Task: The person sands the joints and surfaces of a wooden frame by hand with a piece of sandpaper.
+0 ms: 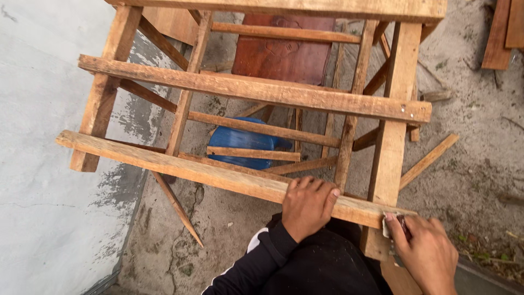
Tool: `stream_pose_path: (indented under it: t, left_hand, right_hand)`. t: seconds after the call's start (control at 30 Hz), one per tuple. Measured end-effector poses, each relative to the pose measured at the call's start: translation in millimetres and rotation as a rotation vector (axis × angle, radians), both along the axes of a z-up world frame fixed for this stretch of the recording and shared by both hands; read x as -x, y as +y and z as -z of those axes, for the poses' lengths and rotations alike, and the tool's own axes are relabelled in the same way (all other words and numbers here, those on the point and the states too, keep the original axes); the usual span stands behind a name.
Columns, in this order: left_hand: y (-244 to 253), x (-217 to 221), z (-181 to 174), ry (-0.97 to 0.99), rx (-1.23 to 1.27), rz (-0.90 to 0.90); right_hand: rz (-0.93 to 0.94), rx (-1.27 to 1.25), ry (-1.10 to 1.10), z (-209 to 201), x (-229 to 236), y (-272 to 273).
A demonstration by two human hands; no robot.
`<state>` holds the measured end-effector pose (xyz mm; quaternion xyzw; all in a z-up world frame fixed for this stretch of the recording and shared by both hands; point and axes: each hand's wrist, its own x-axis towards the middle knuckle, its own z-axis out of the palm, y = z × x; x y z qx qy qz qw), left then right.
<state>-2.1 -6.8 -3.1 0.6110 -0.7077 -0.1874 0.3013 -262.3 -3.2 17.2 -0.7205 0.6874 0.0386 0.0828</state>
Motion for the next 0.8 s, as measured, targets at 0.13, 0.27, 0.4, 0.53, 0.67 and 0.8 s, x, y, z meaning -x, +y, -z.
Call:
stream_pose_path:
  t: [0.13, 0.27, 0.4, 0.53, 0.67, 0.8]
  left_hand:
    - [-6, 6, 8, -0.079, -0.054, -0.053]
    - [-10, 16, 12, -0.133, -0.102, -0.17]
    - [2, 27, -6, -0.103, 0.074, -0.258]
    - [6, 79, -20, -0.005, 0.063, -0.364]
    - [-1, 113, -19, -0.062, 0.072, -0.479]
    - [4, 116, -20, -0.028, 0.043, -0.522]
  right_hand:
    - [-0.184, 0.192, -0.122, -17, -9, -2]
    - [-0.328, 0.282, -0.258, -23, -4, -16]
    - [-0.527, 0.345, -0.367, -18, -3, -49]
    - [-0.638, 0.222, -0.434, -8, 8, -74]
    - [-0.697, 0.25, -0.424, 16, 13, -109]
    - [-0.716, 0.445, -0.316, 34, 23, -148]
